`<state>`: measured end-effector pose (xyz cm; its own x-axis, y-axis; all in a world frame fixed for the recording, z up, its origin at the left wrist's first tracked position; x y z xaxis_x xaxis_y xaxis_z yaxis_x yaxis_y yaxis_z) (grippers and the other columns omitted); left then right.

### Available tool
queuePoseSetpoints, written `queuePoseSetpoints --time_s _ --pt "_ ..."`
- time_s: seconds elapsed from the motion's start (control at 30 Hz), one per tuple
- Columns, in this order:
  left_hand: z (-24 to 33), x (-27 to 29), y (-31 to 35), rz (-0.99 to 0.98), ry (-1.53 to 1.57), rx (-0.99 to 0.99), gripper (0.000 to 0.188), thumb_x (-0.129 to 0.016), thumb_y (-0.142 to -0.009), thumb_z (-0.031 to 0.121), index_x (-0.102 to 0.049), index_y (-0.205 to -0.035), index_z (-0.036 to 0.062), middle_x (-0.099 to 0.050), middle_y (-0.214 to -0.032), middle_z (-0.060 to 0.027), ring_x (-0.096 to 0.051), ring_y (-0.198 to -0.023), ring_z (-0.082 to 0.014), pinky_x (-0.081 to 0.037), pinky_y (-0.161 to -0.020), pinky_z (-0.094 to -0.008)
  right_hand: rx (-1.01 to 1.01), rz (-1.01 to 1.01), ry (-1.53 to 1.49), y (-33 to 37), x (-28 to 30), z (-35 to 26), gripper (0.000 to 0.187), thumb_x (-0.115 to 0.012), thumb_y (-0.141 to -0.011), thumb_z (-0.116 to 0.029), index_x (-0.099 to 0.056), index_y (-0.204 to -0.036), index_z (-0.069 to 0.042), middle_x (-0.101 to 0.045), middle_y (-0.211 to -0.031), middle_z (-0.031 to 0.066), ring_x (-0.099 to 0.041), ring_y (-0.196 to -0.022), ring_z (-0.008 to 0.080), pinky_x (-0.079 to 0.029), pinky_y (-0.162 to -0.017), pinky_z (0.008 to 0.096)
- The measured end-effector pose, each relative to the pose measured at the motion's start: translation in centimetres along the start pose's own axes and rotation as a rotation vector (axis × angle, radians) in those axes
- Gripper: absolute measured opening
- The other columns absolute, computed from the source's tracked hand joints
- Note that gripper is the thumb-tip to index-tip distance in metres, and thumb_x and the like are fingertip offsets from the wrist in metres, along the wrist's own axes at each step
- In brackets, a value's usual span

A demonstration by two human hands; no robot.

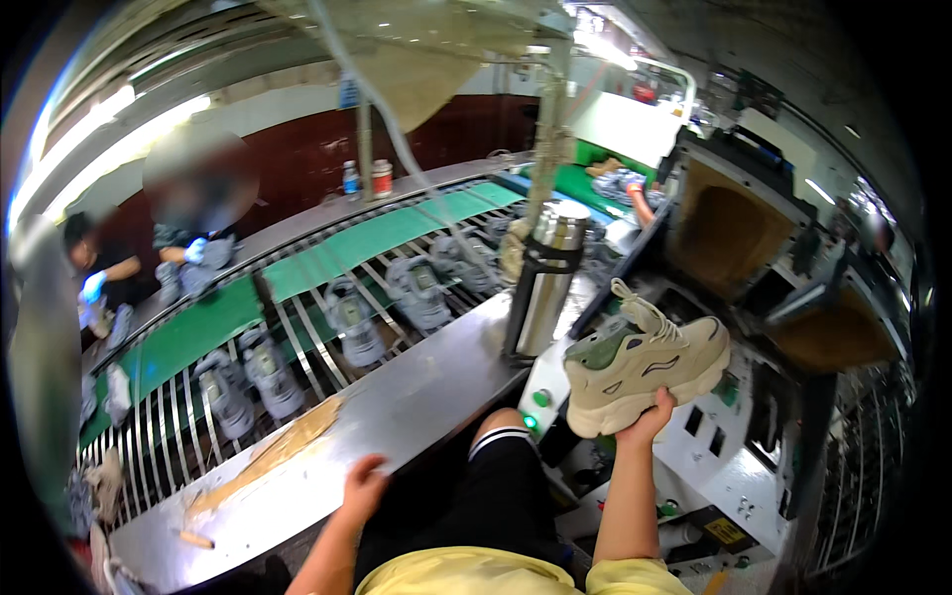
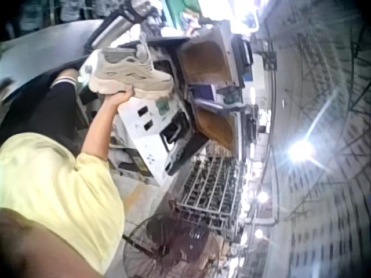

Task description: The person takes shoes from a conveyor belt, places them into a sole-attaching machine one at a time, and returns the shoes to the belt.

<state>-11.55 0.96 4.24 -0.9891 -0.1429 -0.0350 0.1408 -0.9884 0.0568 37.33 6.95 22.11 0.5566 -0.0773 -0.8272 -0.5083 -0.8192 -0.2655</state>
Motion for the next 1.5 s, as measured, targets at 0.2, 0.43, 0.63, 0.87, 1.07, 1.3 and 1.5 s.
queuePoseSetpoints --time_s 0.2,0.43,0.63,0.87,1.07,1.3,1.5 --pt "15.3 -9.0 4.3 -0.446 0.443 -0.364 0.086 -0.077 -0.078 0.022 -0.026 -0.144 0.0033 -0.041 -0.142 -0.0115 -0.040 -0.130 -0.0250 -0.029 -0.109 -0.0398 -0.629 -0.314 0.039 12.8 -10.0 14.5 0.072 -0.061 -0.079 -0.034 -0.034 -0.140 -0.005 -0.048 -0.135 0.0111 -0.046 -0.123 0.0307 -0.037 -0.104 0.0446" --pt "11.3 12.4 11.0 0.252 0.989 -0.279 0.089 -0.067 -0.072 0.048 -0.034 -0.139 0.0005 -0.048 -0.134 -0.0163 -0.051 -0.119 -0.0310 -0.043 -0.102 -0.0435 -0.449 -1.553 0.733 24.5 -25.6 20.3 0.075 -0.072 -0.080 -0.023 -0.033 -0.142 -0.009 -0.057 -0.120 0.0120 -0.053 -0.115 0.0240 -0.039 -0.100 0.0372" --pt "5.2 29.4 24.4 0.995 0.333 -0.269 0.063 -0.071 -0.072 0.011 -0.047 -0.129 -0.0019 -0.058 -0.120 -0.0123 -0.059 -0.106 -0.0230 -0.047 -0.093 -0.0345 -0.522 -1.290 0.902 14.9 -21.0 22.4 0.046 -0.067 -0.081 -0.013 -0.054 -0.125 -0.006 -0.063 -0.106 0.0081 -0.059 -0.100 0.0179 -0.046 -0.091 0.0334" --pt "1.9 35.4 24.8 1.054 -0.017 -0.156 0.070 -0.074 -0.069 0.002 -0.044 -0.132 -0.0011 -0.058 -0.119 -0.0090 -0.057 -0.106 -0.0196 -0.045 -0.092 -0.0317 -0.386 -0.827 1.180 -1.6 -7.8 18.8 0.033 -0.061 -0.081 -0.003 -0.059 -0.113 -0.003 -0.062 -0.101 0.0078 -0.059 -0.095 0.0148 -0.047 -0.082 0.0280" --pt "1.0 38.9 17.2 0.995 0.003 -0.239 0.070 -0.074 -0.069 0.003 -0.045 -0.132 -0.0001 -0.058 -0.118 -0.0092 -0.056 -0.106 -0.0191 -0.043 -0.095 -0.0322 -0.066 -0.858 1.582 -4.9 -4.2 15.3 0.038 -0.063 -0.071 0.003 -0.059 -0.108 -0.003 -0.061 -0.104 0.0108 -0.058 -0.101 0.0255 -0.042 -0.094 0.0360" --pt "2.3 42.6 6.9 1.200 -0.269 -0.275 0.062 -0.077 -0.071 0.017 -0.051 -0.125 0.0003 -0.063 -0.109 -0.0107 -0.060 -0.099 -0.0196 -0.047 -0.088 -0.0319 0.077 -1.075 1.677 -3.5 -3.5 16.7 0.033 -0.067 -0.060 -0.002 -0.062 -0.092 -0.005 -0.059 -0.101 0.0134 -0.053 -0.104 0.0346 -0.039 -0.095 0.0416" --pt "1.8 44.0 -1.9 1.168 -0.479 -0.159 0.077 -0.082 -0.064 0.024 -0.043 -0.128 0.0071 -0.060 -0.115 -0.0147 -0.058 -0.106 -0.0263 -0.045 -0.091 -0.0360 0.215 -1.217 1.787 -1.8 -5.0 16.9 0.027 -0.068 -0.055 -0.009 -0.063 -0.081 -0.009 -0.058 -0.091 0.0105 -0.051 -0.100 0.0341 -0.037 -0.095 0.0452"
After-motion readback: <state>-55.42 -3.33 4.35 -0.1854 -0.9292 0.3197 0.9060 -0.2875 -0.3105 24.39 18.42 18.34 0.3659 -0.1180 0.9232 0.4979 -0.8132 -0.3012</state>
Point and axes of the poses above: each hand's wrist, its own y-axis away from the middle knuckle, its own x-axis out of the back of the hand, z = x × y, the point moved 8 cm from there along -y, towards the middle knuckle
